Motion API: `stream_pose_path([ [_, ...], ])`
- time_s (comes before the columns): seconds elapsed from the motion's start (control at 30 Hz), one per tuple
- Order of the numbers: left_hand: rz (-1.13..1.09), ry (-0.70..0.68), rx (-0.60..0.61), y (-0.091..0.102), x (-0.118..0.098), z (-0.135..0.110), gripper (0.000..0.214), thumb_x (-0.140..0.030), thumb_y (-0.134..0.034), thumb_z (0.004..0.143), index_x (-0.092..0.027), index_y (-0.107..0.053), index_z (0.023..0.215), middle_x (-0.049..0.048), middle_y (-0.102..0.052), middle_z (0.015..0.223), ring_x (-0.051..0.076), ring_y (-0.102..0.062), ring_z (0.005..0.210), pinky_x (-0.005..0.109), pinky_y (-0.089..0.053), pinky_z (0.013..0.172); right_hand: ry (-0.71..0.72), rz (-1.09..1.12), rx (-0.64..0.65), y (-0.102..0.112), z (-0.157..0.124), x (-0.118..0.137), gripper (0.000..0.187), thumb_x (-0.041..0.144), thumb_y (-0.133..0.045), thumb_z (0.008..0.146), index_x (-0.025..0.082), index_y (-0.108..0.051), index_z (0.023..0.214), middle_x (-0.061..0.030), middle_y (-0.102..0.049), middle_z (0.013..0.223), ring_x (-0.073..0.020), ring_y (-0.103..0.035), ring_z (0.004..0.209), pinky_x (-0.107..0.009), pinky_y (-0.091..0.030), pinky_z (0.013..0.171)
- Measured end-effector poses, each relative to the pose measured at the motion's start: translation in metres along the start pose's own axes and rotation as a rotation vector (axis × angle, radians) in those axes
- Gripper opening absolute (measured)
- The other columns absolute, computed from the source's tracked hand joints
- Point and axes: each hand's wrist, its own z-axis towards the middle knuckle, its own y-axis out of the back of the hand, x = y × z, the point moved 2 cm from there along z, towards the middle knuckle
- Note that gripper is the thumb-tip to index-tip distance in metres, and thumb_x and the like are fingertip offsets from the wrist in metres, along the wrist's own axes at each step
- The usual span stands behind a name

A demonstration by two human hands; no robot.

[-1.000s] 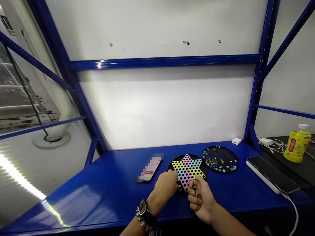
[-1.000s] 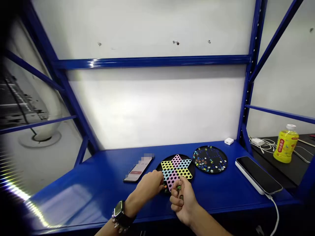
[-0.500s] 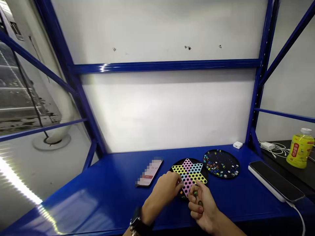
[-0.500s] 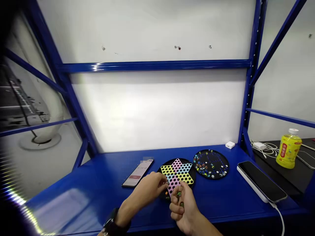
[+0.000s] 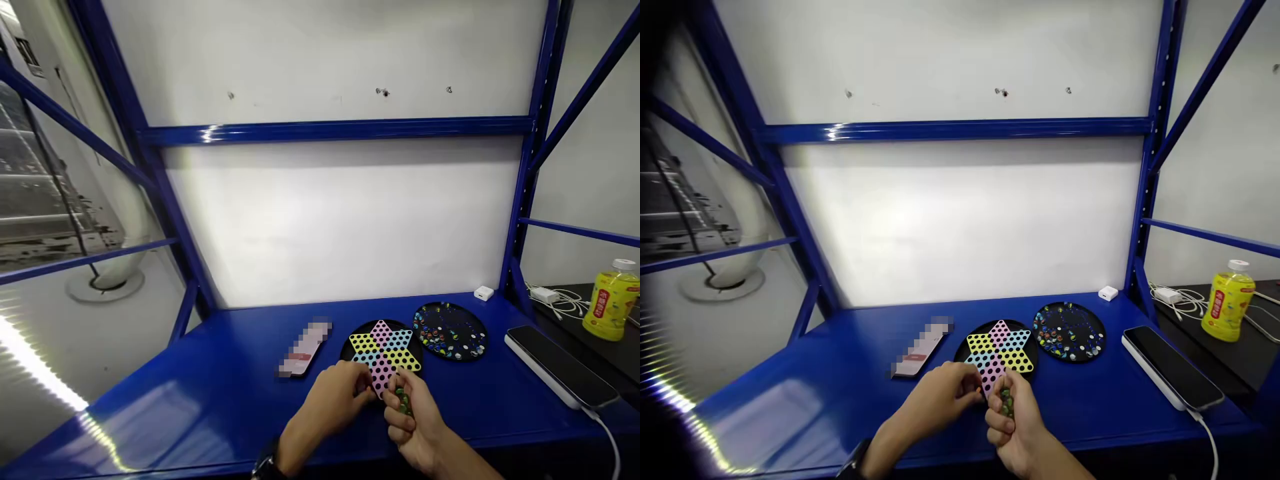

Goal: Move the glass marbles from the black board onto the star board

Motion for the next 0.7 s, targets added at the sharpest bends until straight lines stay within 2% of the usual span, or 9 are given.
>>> stream_pose_path([
  [0.1, 0.023, 0.016, 0.025, -0.011, 0.009, 0.006, 0.013, -0.033, -0.061, 0.081, -0.024, -0.069, 0.083, 0.0012, -0.075, 0.087, 0.019, -0.067, 0.084, 0.026, -0.039, 0.065, 0.036, -0.006, -0.016, 0.003, 0.001, 0.003, 0.044, 0.041, -0.033, 0.100, 0.018, -0.047, 0.065, 0.0063, -0.042, 0.047, -0.0015, -0.015, 0.031, -0.017, -0.003, 0.038],
  [0.23, -0.020, -0.029, 0.031, -0.019, 0.009, 0.014, 0.009, -0.027, -0.060, 0.078, -0.023, -0.067, 0.082, 0.0009, -0.074, 0.086, 0.018, -0.066, 0.083, 0.026, -0.040, 0.066, 0.033, -0.022, -0.020, 0.005, 0.004, 0.005, 0.042, 0.043, -0.037, 0.098, 0.017, -0.048, 0.067, 0.0056, -0.044, 0.048, -0.0016, -0.016, 0.032, -0.017, -0.003, 0.039],
  [0.37, -0.077, -0.048, 0.037, -0.014, 0.012, 0.020, 0.010, -0.019, -0.062, 0.070, -0.022, -0.064, 0.080, -0.0012, -0.072, 0.079, 0.017, -0.065, 0.078, 0.024, -0.040, 0.062, 0.004, -0.053, -0.014, 0.006, 0.005, 0.005, 0.038, 0.046, -0.045, 0.095, 0.017, -0.052, 0.071, 0.0050, -0.048, 0.051, -0.0011, -0.018, 0.032, -0.016, -0.003, 0.039],
  [0.47, -0.188, -0.020, -0.035, -0.003, 0.015, 0.015, 0.007, -0.019, -0.059, 0.073, -0.020, -0.060, 0.080, -0.0010, -0.071, 0.078, 0.016, -0.064, 0.071, 0.024, -0.043, 0.062, -0.033, -0.083, 0.012, 0.007, 0.006, 0.003, 0.040, 0.049, -0.046, 0.094, 0.017, -0.054, 0.073, 0.0039, -0.051, 0.053, -0.0010, -0.019, 0.032, -0.016, -0.003, 0.038],
  [0.57, -0.365, -0.024, -0.142, 0.006, 0.006, 0.003, 0.010, -0.030, -0.056, 0.081, -0.020, -0.058, 0.083, 0.0008, -0.071, 0.085, 0.015, -0.064, 0.072, 0.024, -0.047, 0.065, -0.085, -0.105, 0.059, 0.006, 0.005, 0.000, 0.043, 0.048, -0.038, 0.097, 0.017, -0.055, 0.073, 0.0032, -0.051, 0.053, -0.0013, -0.019, 0.032, -0.016, -0.004, 0.037],
  [0.7, -0.423, -0.096, -0.079, 0.006, -0.021, -0.011, 0.015, -0.034, -0.057, 0.084, -0.021, -0.062, 0.087, 0.0006, -0.072, 0.087, 0.015, -0.065, 0.078, 0.023, -0.048, 0.066, -0.148, -0.111, 0.101, 0.001, 0.002, -0.003, 0.044, 0.048, -0.037, 0.098, 0.017, -0.051, 0.068, 0.0036, -0.049, 0.051, -0.0016, -0.018, 0.031, -0.016, -0.003, 0.036],
])
